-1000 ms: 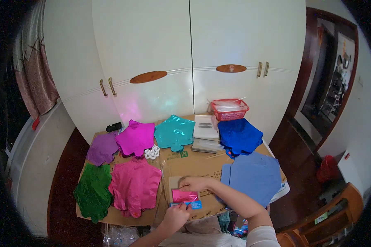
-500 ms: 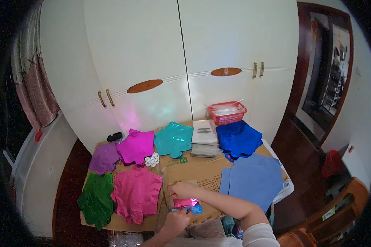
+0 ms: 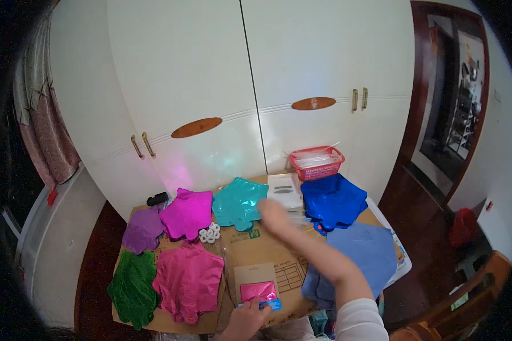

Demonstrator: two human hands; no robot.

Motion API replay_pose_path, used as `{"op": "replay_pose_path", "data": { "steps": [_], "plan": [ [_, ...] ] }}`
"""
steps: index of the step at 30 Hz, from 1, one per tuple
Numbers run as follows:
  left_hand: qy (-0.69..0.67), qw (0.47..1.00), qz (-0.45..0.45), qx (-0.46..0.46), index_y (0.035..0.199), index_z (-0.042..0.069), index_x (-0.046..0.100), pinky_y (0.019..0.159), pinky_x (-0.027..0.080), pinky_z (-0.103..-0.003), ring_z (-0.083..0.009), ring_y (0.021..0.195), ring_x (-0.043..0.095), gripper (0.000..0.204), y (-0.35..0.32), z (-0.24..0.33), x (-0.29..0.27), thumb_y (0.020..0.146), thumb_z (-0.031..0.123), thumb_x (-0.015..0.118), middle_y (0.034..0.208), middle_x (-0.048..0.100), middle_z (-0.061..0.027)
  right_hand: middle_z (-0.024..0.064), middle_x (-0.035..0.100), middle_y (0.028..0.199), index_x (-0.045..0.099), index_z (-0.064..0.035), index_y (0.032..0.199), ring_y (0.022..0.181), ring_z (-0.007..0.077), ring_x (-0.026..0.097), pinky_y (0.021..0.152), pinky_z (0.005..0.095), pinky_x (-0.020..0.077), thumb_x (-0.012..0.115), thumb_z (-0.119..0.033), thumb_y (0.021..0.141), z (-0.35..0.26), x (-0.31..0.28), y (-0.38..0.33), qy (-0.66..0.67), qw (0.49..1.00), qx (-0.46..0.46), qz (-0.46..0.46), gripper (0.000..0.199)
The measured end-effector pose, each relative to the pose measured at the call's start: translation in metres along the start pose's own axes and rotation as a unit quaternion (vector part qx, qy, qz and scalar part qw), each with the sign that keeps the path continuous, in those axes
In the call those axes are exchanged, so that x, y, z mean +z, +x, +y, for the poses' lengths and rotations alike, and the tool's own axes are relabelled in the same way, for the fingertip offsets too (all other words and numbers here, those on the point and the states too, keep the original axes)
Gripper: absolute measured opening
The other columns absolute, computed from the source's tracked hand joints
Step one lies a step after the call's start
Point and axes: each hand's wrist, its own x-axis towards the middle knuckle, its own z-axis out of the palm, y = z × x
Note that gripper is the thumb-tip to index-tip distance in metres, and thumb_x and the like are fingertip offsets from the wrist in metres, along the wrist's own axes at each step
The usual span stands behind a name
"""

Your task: Packaging various colorful balloons into plastic bags with cardboard backing.

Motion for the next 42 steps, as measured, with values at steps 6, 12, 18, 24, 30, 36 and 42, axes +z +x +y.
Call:
{"op": "replay_pose_path", "data": {
  "steps": [6, 12, 18, 24, 30, 36, 42],
  "plan": [
    [0.032, 0.994, 0.102, -0.021, 0.082, 0.015, 0.062, 0.059, 0.049, -0.036, -0.0226, 0.070, 0.057, 0.009, -0.001, 0.002, 0.008, 0.075, 0.018, 0.057, 0.079, 0.052, -0.0082, 0.0154, 0.067, 0.085, 0.070, -0.0099, 0.089, 0.084, 0.0309, 0.065, 0.076, 0.0413, 0.0504, 0.063, -0.025, 0.074, 0.116, 0.014, 0.033, -0.087, 0.947, 0.073, -0.302, 0.022],
    [-0.002, 0.995, 0.102, -0.015, 0.082, 0.015, 0.062, 0.055, 0.049, -0.036, -0.0223, 0.067, 0.057, 0.009, 0.001, 0.000, -0.001, 0.075, 0.015, 0.056, 0.078, 0.051, -0.0075, 0.0143, 0.067, 0.087, 0.069, -0.0109, 0.090, 0.082, 0.0307, 0.065, 0.073, 0.0431, 0.0508, 0.057, -0.026, 0.078, 0.122, 0.028, 0.021, -0.166, 0.949, 0.068, -0.260, 0.023],
    [0.121, 0.986, 0.110, 0.040, 0.080, 0.016, 0.056, 0.049, 0.051, -0.030, -0.0179, 0.063, 0.060, 0.010, 0.004, -0.004, -0.004, 0.071, 0.019, 0.057, 0.089, 0.064, -0.0126, 0.0189, 0.065, 0.081, 0.067, -0.0080, 0.088, 0.075, 0.0360, 0.064, 0.069, 0.0451, 0.0508, 0.057, -0.021, 0.079, 0.110, 0.006, 0.017, 0.022, 0.971, 0.239, 0.009, 0.019],
    [0.073, 0.986, 0.144, -0.025, 0.083, 0.013, 0.062, 0.056, 0.050, -0.041, -0.0254, 0.070, 0.058, 0.015, 0.000, 0.004, 0.021, 0.070, 0.017, 0.060, 0.085, 0.058, -0.0074, 0.0163, 0.065, 0.078, 0.068, -0.0077, 0.088, 0.071, 0.0325, 0.064, 0.065, 0.0395, 0.0509, 0.061, -0.021, 0.080, 0.062, -0.051, 0.005, 0.107, 0.971, 0.189, 0.099, 0.017],
    [0.115, 0.978, 0.175, 0.013, 0.077, 0.015, 0.054, 0.048, 0.050, -0.029, -0.0165, 0.062, 0.059, 0.010, -0.003, -0.006, 0.002, 0.068, 0.019, 0.058, 0.084, 0.066, -0.0075, 0.0102, 0.063, 0.078, 0.061, -0.0112, 0.089, 0.069, 0.0305, 0.062, 0.058, 0.0410, 0.0495, 0.063, -0.019, 0.076, -0.047, -0.094, -0.090, 0.051, 0.996, -0.077, -0.008, 0.016],
    [0.008, 0.973, 0.221, -0.066, 0.082, 0.008, 0.057, 0.050, 0.049, -0.031, -0.0196, 0.059, 0.057, 0.015, -0.011, -0.018, 0.005, 0.069, 0.014, 0.061, 0.072, 0.060, -0.0045, 0.0110, 0.055, 0.077, 0.055, -0.0098, 0.088, 0.070, 0.0306, 0.060, 0.061, 0.0404, 0.0489, 0.063, -0.019, 0.074, -0.065, -0.098, -0.154, -0.008, 0.988, -0.133, -0.081, 0.018],
    [-0.024, 0.968, 0.238, -0.078, 0.085, 0.005, 0.058, 0.050, 0.049, -0.032, -0.0202, 0.061, 0.057, 0.017, -0.018, -0.018, -0.001, 0.069, 0.012, 0.062, 0.075, 0.061, -0.0066, 0.0110, 0.055, 0.079, 0.052, -0.0043, 0.088, 0.077, 0.0299, 0.059, 0.064, 0.0398, 0.0500, 0.061, -0.016, 0.075, -0.070, -0.091, -0.164, 0.025, 0.991, -0.099, -0.087, 0.020]
  ]
}}
